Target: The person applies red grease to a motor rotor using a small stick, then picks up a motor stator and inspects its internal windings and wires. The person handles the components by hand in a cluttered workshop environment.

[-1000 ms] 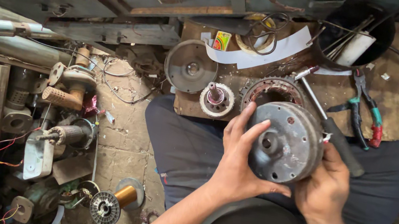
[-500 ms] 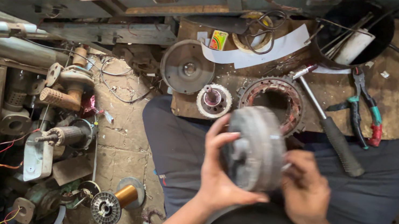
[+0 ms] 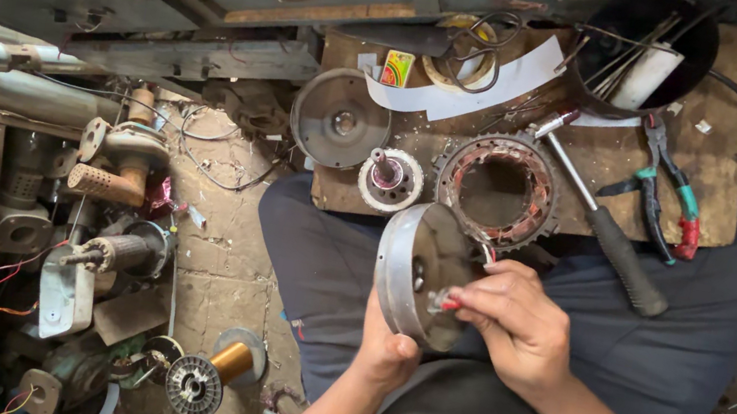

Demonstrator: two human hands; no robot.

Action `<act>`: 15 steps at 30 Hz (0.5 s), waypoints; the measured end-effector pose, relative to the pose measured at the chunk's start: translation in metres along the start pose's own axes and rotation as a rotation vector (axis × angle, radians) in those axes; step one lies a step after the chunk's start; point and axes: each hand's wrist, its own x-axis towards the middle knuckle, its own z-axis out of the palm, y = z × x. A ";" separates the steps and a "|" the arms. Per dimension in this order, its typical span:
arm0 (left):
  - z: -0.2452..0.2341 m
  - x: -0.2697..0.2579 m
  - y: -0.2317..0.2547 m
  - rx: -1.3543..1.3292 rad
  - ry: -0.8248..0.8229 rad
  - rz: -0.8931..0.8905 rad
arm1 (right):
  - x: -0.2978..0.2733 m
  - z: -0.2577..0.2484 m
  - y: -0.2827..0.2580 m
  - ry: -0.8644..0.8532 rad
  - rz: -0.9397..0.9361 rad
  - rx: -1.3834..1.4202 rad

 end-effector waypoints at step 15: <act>-0.051 -0.008 -0.064 -0.344 0.021 -0.057 | 0.028 0.011 -0.017 -0.175 -0.143 -0.249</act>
